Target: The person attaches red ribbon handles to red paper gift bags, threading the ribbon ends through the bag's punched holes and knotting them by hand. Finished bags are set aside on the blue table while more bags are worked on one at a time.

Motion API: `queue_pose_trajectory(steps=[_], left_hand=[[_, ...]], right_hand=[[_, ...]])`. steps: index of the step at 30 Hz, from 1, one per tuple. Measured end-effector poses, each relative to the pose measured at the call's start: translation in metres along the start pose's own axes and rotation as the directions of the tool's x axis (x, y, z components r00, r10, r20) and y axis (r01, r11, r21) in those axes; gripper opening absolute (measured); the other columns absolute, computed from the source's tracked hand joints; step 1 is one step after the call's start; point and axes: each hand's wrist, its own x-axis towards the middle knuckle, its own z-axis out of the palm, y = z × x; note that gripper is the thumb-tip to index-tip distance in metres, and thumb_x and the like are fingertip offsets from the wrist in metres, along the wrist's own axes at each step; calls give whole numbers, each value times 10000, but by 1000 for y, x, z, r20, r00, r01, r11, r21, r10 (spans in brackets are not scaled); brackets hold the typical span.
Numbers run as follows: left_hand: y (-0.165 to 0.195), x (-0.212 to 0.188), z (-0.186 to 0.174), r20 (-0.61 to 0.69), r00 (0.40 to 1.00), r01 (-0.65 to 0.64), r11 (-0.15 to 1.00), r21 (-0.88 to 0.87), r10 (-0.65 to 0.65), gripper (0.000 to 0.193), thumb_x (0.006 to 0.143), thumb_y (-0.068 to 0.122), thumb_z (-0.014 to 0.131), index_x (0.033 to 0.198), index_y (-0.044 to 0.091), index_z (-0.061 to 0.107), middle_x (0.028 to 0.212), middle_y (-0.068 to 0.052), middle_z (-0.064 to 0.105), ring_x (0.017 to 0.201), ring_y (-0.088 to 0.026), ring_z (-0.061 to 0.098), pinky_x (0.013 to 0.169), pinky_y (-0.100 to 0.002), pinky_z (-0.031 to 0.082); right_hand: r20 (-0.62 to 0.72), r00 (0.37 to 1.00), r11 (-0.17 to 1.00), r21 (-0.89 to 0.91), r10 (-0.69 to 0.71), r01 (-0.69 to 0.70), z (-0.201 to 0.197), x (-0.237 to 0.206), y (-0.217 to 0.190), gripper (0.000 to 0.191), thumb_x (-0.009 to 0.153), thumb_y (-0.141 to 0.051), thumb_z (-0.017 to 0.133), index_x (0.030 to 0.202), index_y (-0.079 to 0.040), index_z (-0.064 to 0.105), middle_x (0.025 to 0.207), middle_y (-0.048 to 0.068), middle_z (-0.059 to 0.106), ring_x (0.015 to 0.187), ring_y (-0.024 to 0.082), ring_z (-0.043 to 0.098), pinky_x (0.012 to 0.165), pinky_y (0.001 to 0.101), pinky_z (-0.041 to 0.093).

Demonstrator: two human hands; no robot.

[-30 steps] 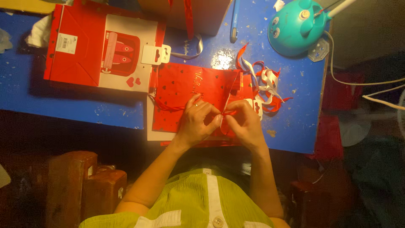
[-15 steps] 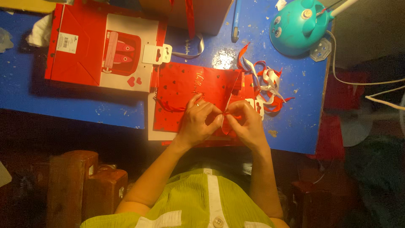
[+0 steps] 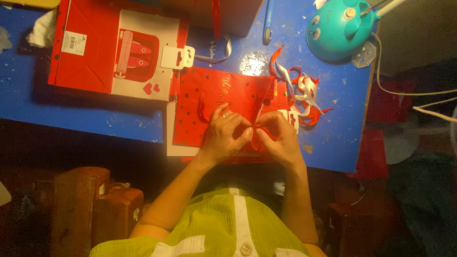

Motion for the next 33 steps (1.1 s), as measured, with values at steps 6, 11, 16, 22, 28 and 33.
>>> queue_pose_trajectory(steps=[6, 11, 16, 22, 28, 33], left_hand=[[0, 1, 0, -15, 1000, -15, 1000, 9, 15, 163, 910, 260, 686, 921, 97, 681, 862, -68, 675, 893, -280, 664, 1166, -511, 350], [1, 1, 0, 1, 1000, 4, 1000, 13, -4, 158, 909, 257, 680, 897, 100, 675, 851, -62, 680, 877, -270, 668, 1166, -508, 347], [0, 1, 0, 4, 1000, 9, 1000, 6, -9, 161, 914, 261, 679, 901, 100, 678, 841, -65, 678, 867, -273, 669, 1167, -510, 344], [-1, 0, 0, 1, 1000, -3, 1000, 14, 3, 175, 918, 272, 686, 906, 98, 676, 846, -69, 676, 881, -280, 671, 1165, -512, 346], [0, 1, 0, 12, 1000, 11, 1000, 18, -11, 178, 918, 274, 677, 874, 102, 667, 839, -56, 682, 868, -268, 672, 1162, -513, 346], [0, 1, 0, 16, 1000, 12, 1000, 10, -12, 173, 924, 272, 674, 888, 103, 674, 836, -59, 673, 872, -265, 667, 1162, -514, 342]], right_hand=[[10, 996, 978, -189, -90, 91, 3, 2, -3, 122, 874, -20, 728, 975, -29, 659, 972, 50, 679, 919, 142, 649, 822, 303, 527], [-51, 998, 995, -88, 41, -45, 4, -2, 0, 65, 907, -22, 704, 947, -35, 655, 974, 48, 686, 878, 138, 633, 767, 293, 509], [-34, 999, 997, -75, -34, 31, 2, 0, 1, 149, 878, -26, 723, 1001, -27, 638, 995, 46, 683, 924, 129, 644, 819, 274, 515], [-27, 999, 981, -195, -24, 18, 5, -1, 3, 132, 875, -20, 751, 980, -33, 672, 957, 56, 688, 865, 135, 648, 727, 264, 508], [-86, 996, 999, -39, -10, 7, 5, -2, 3, 119, 928, -28, 703, 1005, -57, 617, 1018, 32, 707, 940, 103, 668, 807, 254, 538], [-49, 997, 981, -178, 63, -71, 2, 1, -1, 159, 865, -53, 756, 993, -58, 662, 949, 40, 690, 836, 105, 643, 673, 262, 510]])
